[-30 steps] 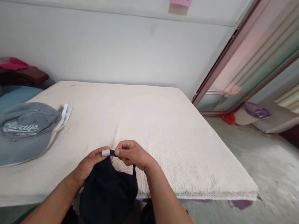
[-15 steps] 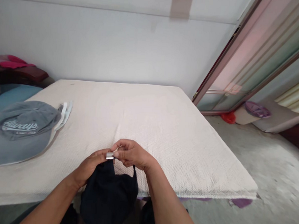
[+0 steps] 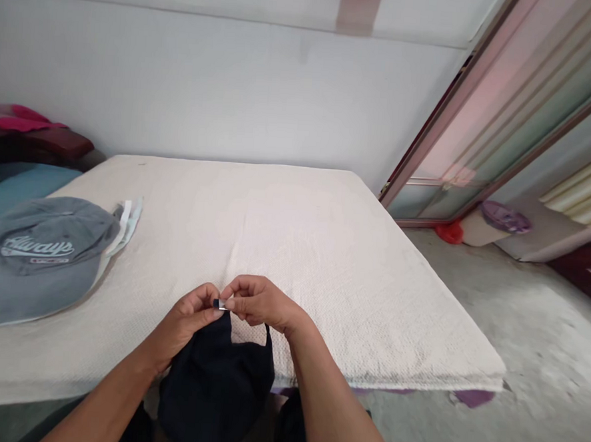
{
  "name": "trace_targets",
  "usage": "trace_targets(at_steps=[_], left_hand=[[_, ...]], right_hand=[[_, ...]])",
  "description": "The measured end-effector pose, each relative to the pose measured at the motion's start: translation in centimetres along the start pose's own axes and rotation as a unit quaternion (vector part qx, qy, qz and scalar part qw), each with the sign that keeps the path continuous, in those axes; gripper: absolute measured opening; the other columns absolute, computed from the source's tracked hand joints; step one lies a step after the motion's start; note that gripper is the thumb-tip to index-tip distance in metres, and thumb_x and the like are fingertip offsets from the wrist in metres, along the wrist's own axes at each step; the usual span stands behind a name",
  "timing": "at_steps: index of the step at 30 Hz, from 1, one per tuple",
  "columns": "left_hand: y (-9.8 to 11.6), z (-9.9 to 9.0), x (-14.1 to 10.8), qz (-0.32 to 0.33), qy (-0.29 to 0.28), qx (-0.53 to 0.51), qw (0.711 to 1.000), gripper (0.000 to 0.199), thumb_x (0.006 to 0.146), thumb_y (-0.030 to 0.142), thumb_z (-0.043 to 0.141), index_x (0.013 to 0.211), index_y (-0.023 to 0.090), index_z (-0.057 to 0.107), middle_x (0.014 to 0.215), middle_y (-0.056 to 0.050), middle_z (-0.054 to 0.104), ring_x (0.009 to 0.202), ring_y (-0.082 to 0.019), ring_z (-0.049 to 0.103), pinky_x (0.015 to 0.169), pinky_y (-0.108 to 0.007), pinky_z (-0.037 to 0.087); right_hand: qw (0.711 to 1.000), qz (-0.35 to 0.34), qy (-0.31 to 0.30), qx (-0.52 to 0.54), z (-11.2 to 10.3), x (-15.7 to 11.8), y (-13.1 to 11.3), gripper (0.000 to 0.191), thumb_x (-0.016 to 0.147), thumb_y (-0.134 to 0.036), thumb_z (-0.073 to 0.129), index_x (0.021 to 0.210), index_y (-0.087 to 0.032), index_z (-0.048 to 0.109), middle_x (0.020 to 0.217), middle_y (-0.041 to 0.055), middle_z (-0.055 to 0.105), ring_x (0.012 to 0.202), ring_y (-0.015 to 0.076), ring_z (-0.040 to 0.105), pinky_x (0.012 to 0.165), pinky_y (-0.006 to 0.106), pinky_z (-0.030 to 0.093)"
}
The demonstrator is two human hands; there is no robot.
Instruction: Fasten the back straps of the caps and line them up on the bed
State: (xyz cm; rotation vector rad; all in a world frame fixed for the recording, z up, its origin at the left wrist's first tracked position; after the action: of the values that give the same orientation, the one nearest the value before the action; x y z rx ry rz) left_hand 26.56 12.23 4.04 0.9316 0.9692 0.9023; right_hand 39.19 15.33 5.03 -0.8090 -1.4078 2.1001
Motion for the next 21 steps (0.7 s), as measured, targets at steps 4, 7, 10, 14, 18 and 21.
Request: trace_targets(at_steps=[4,7,10,14,18,21], left_hand=[[0.1,0.2,-0.2,-0.009,-0.019,-0.002,1.000,0.016,0.075,0.027,0.069,0.083,0.018,0.058,0.073,0.003,0.054,0.063,-0.009,0.047,0.059,-0.021,0.037],[-0.1,-0.1,-0.1,-0.002,0.028,0.019,0.999,0.019,0.075,0.033,0.070,0.081,0.018,0.060,0.067,0.004,0.052,0.057,-0.009,0.044,0.054,-0.020,0.034],[-0.4,-0.3,0.0,-0.007,0.052,0.009,0.999,0.020,0.076,0.035,0.070,0.079,0.018,0.060,0.064,0.004,0.053,0.055,-0.009,0.046,0.053,-0.021,0.034],[-0.3,-0.5,0.0,0.006,0.061,-0.054,0.997,0.017,0.074,0.031,0.070,0.075,0.018,0.059,0.062,0.004,0.055,0.053,-0.009,0.048,0.053,-0.021,0.037],[0.1,-1.0,-0.2,0.022,0.081,-0.100,0.991,0.018,0.072,0.028,0.072,0.075,0.019,0.057,0.063,0.004,0.056,0.054,-0.009,0.049,0.054,-0.021,0.039],[0.3,-1.0,-0.2,0.024,0.081,-0.087,0.993,0.022,0.068,0.024,0.076,0.074,0.018,0.056,0.064,0.006,0.053,0.053,-0.007,0.045,0.052,-0.018,0.036]], right_hand=[[1.000,-0.015,0.010,0.002,0.0,0.1,-0.1,0.022,0.077,-0.034,0.070,0.089,-0.017,0.062,0.055,-0.0082,0.041,0.045,0.0038,0.028,0.040,0.018,0.019],[0.999,-0.021,0.025,-0.010,0.0,0.2,0.2,0.021,0.078,-0.033,0.070,0.090,-0.018,0.062,0.057,-0.0072,0.043,0.047,0.0043,0.032,0.042,0.018,0.022],[0.999,-0.029,0.033,-0.013,0.0,0.3,0.4,0.020,0.079,-0.032,0.068,0.092,-0.018,0.062,0.059,-0.0064,0.044,0.049,0.0049,0.035,0.043,0.018,0.024],[0.999,-0.042,0.030,-0.015,-0.1,0.2,0.2,0.023,0.084,-0.034,0.062,0.099,-0.017,0.060,0.063,-0.0037,0.053,0.049,0.0056,0.040,0.046,0.020,0.030],[0.998,-0.029,0.050,-0.002,-0.7,0.0,0.5,0.019,0.082,-0.033,0.064,0.090,-0.016,0.061,0.063,-0.0034,0.052,0.050,0.0065,0.044,0.047,0.021,0.033],[0.998,-0.027,0.048,0.042,-0.8,0.0,0.8,0.015,0.077,-0.027,0.069,0.080,-0.016,0.059,0.057,-0.0068,0.044,0.045,0.0042,0.035,0.043,0.019,0.025]])
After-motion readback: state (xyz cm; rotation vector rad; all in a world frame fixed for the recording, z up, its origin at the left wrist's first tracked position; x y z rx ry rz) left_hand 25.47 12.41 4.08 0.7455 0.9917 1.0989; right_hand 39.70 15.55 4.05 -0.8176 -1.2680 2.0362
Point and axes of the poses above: each hand's wrist, its own x-axis towards the middle knuckle, its own z-axis out of the palm, y = z × x, the point moved 6 cm from there along x, towards the middle knuckle
